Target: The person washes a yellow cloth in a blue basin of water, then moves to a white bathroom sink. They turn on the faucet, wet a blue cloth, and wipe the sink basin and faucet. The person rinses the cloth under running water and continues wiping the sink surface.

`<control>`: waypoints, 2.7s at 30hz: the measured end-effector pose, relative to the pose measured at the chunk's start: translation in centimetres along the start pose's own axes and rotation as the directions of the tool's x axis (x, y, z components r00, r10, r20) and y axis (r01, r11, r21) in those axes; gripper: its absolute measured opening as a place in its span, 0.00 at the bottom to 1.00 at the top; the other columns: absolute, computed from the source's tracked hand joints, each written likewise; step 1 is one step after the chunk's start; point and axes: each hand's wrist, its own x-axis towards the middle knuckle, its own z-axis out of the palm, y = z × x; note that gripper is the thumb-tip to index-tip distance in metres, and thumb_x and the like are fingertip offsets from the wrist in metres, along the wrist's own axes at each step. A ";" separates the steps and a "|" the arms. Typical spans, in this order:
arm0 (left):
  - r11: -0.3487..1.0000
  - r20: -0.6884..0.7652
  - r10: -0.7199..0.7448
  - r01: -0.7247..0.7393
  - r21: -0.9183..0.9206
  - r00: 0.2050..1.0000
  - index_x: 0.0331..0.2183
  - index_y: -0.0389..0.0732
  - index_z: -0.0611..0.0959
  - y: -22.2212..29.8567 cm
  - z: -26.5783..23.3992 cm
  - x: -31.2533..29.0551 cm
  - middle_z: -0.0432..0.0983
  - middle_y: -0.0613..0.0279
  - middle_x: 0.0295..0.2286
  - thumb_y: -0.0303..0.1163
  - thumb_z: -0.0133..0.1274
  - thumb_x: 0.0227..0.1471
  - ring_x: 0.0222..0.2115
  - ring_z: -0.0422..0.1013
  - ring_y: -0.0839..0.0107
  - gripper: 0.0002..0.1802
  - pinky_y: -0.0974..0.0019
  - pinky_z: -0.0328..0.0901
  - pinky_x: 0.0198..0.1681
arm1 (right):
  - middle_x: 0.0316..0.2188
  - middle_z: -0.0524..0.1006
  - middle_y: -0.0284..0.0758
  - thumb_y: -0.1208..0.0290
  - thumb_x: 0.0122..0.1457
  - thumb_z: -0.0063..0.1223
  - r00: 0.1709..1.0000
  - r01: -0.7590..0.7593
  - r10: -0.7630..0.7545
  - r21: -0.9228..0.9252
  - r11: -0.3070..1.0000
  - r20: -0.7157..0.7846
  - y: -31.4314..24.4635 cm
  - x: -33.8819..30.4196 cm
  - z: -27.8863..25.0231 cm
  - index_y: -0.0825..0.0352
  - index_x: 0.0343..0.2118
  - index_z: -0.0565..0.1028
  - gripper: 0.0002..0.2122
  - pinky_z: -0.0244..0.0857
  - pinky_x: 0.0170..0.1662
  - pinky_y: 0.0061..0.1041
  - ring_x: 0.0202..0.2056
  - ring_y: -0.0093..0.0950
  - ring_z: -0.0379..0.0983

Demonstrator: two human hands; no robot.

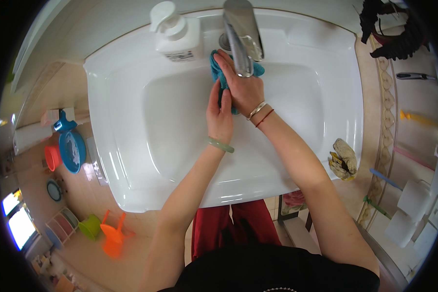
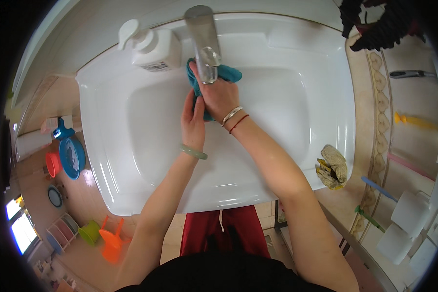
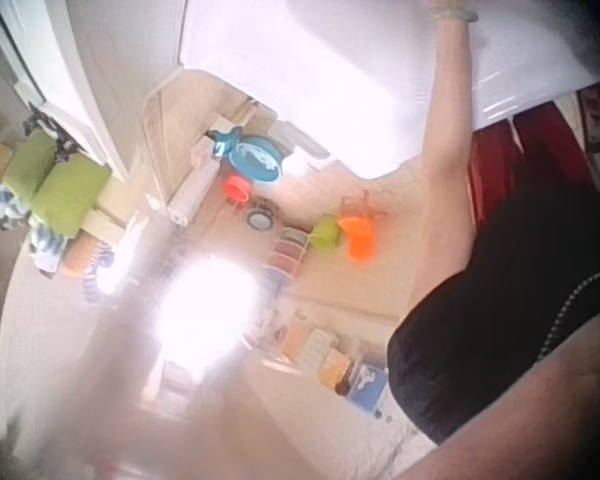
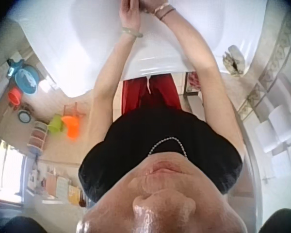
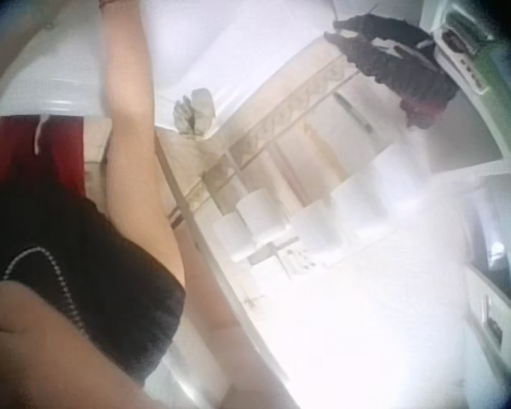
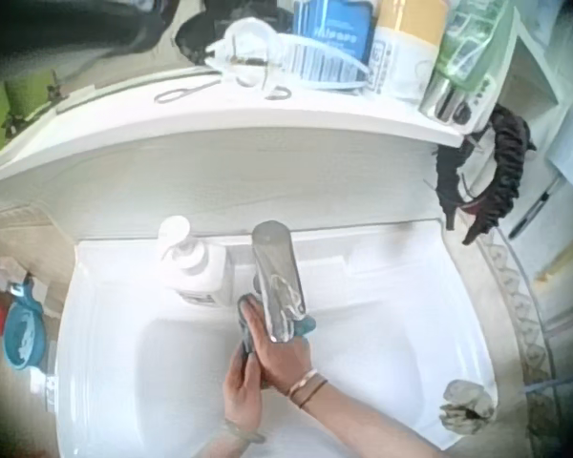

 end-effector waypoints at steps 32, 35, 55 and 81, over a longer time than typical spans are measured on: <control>0.933 0.149 -0.278 0.304 -0.194 0.949 0.46 0.40 0.74 -1.3 7.0 0.7 0.74 0.66 0.39 0.27 0.45 0.55 0.39 0.71 0.75 0.15 0.68 0.68 0.41 | 0.38 0.74 0.24 0.72 0.44 0.53 0.950 -0.008 -0.028 -0.114 0.993 -0.311 6.0 5.6 -2.0 0.57 0.34 0.78 0.11 0.58 0.43 0.36 0.41 0.33 0.66; 0.918 0.163 -0.333 0.359 -0.171 0.929 0.45 0.39 0.75 -1.8 5.4 -0.8 0.74 0.65 0.39 0.26 0.44 0.54 0.39 0.71 0.74 0.15 0.68 0.68 0.41 | 0.33 0.75 0.26 0.78 0.44 0.49 0.957 0.012 -0.011 0.003 1.000 -0.289 4.5 2.4 -2.4 0.58 0.27 0.78 0.09 0.59 0.41 0.34 0.36 0.35 0.67; 0.940 0.255 -0.303 0.332 -0.081 0.918 0.47 0.39 0.74 -0.3 7.0 0.0 0.75 0.65 0.35 0.29 0.48 0.56 0.29 0.72 0.77 0.16 0.73 0.68 0.36 | 0.31 0.75 0.35 0.65 0.50 0.56 0.827 -0.380 0.325 -0.031 0.924 -0.458 10.6 5.1 -5.7 0.62 0.31 0.76 0.08 0.69 0.32 0.35 0.32 0.37 0.74; 0.905 0.314 -0.398 0.425 -0.020 0.862 0.46 0.36 0.77 -1.1 5.2 -1.9 0.74 0.66 0.33 0.28 0.47 0.55 0.28 0.70 0.77 0.16 0.70 0.68 0.36 | 0.32 0.73 0.35 0.79 0.48 0.53 0.971 -0.035 0.061 0.114 0.993 -0.230 5.7 1.0 -3.8 0.63 0.30 0.79 0.07 0.67 0.38 0.32 0.36 0.37 0.69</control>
